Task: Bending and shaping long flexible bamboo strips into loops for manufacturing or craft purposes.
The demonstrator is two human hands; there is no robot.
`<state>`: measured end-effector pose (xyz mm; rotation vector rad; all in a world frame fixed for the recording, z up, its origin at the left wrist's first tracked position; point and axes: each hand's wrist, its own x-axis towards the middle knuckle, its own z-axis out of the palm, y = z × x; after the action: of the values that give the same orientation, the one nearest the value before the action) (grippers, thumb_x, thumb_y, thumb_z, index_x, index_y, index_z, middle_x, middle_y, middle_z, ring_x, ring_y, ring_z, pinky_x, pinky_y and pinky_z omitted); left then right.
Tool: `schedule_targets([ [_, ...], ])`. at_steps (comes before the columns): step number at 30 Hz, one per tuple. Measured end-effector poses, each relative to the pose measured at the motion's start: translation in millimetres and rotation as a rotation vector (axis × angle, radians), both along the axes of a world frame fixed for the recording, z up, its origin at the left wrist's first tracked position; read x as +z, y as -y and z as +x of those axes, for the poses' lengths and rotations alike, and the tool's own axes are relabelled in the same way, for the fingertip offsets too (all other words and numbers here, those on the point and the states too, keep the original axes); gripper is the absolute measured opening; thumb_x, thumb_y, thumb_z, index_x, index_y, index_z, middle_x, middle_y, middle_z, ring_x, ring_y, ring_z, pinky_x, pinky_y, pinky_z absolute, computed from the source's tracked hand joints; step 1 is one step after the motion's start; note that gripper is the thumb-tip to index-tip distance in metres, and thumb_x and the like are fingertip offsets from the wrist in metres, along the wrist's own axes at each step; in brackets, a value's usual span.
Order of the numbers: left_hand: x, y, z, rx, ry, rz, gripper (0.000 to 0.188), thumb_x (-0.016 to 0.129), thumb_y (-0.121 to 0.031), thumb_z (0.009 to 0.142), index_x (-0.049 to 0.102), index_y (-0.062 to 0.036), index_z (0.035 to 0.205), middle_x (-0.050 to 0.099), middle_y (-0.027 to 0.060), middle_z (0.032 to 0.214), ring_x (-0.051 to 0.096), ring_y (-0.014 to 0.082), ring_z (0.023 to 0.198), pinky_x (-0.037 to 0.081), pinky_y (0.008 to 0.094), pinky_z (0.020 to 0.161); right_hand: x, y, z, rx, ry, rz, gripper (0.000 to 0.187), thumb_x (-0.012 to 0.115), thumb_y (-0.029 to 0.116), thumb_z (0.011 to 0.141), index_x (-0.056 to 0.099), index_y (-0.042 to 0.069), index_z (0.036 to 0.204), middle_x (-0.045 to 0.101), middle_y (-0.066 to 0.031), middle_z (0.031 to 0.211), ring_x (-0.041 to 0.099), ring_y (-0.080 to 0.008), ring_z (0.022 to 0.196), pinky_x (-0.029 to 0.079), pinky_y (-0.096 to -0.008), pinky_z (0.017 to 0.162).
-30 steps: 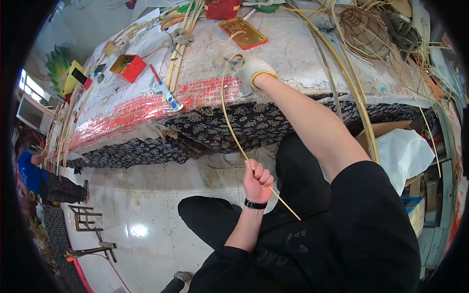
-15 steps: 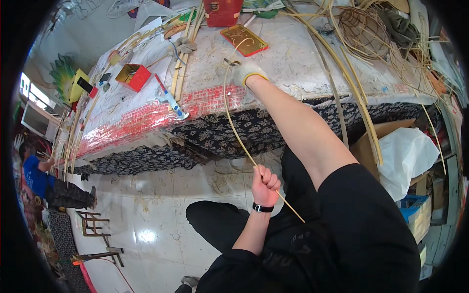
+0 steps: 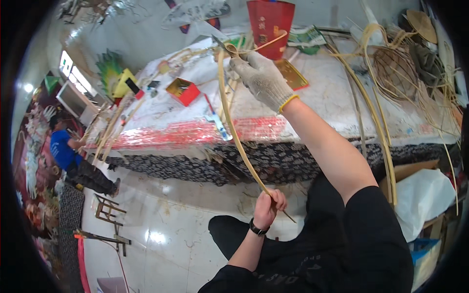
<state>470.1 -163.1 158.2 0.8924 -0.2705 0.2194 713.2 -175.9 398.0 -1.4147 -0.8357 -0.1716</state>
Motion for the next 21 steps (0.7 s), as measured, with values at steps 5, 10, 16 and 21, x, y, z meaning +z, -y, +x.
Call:
schedule_targets([
  [5, 34.8, -41.2, -17.5, 0.228, 0.122, 0.646, 0.042, 0.041, -0.038, 0.107, 0.058, -0.0020, 0.119, 0.064, 0.0164, 0.103, 0.062, 0.0280, 0.096, 0.048, 0.0391, 0.087, 64.9, 22.1, -74.0, 0.227, -0.059, -0.043, 0.043, 0.062, 0.033, 0.096, 0.063, -0.003, 0.120, 0.065, -0.0129, 0.085, 0.060, -0.0177, 0.077, 0.049, -0.0322, 0.071],
  [10, 121.5, -75.4, -33.6, 0.423, -0.108, 0.285, 0.054, 0.040, -0.045, 0.106, 0.051, 0.0002, 0.134, 0.064, 0.0189, 0.115, 0.062, 0.0291, 0.108, 0.047, 0.0425, 0.099, 26.4, 16.2, -108.4, 0.365, 0.086, 0.137, 0.049, 0.063, 0.025, 0.098, 0.053, -0.002, 0.138, 0.056, -0.0011, 0.089, 0.049, -0.0056, 0.076, 0.042, -0.0228, 0.063],
  [16, 176.0, -60.7, -34.7, 0.496, -0.052, 0.392, 0.044, 0.034, -0.046, 0.109, 0.051, -0.0052, 0.105, 0.051, 0.0054, 0.077, 0.049, 0.0160, 0.065, 0.042, 0.0306, 0.062, -7.0, 15.7, -142.3, 0.275, 0.131, 0.086, 0.049, 0.064, 0.016, 0.097, 0.050, -0.003, 0.139, 0.063, -0.0085, 0.109, 0.058, -0.0114, 0.095, 0.050, -0.0289, 0.083],
  [21, 152.4, -38.3, -38.4, 0.378, -0.031, 0.256, 0.042, 0.032, -0.040, 0.111, 0.040, -0.0083, 0.085, 0.031, -0.0017, 0.064, 0.022, 0.0086, 0.052, 0.022, 0.0265, 0.047, -32.5, 22.6, -156.0, 0.391, -0.103, 0.064, 0.051, 0.065, 0.013, 0.096, 0.048, -0.005, 0.141, 0.063, -0.0126, 0.126, 0.057, -0.0122, 0.114, 0.048, -0.0294, 0.097],
])
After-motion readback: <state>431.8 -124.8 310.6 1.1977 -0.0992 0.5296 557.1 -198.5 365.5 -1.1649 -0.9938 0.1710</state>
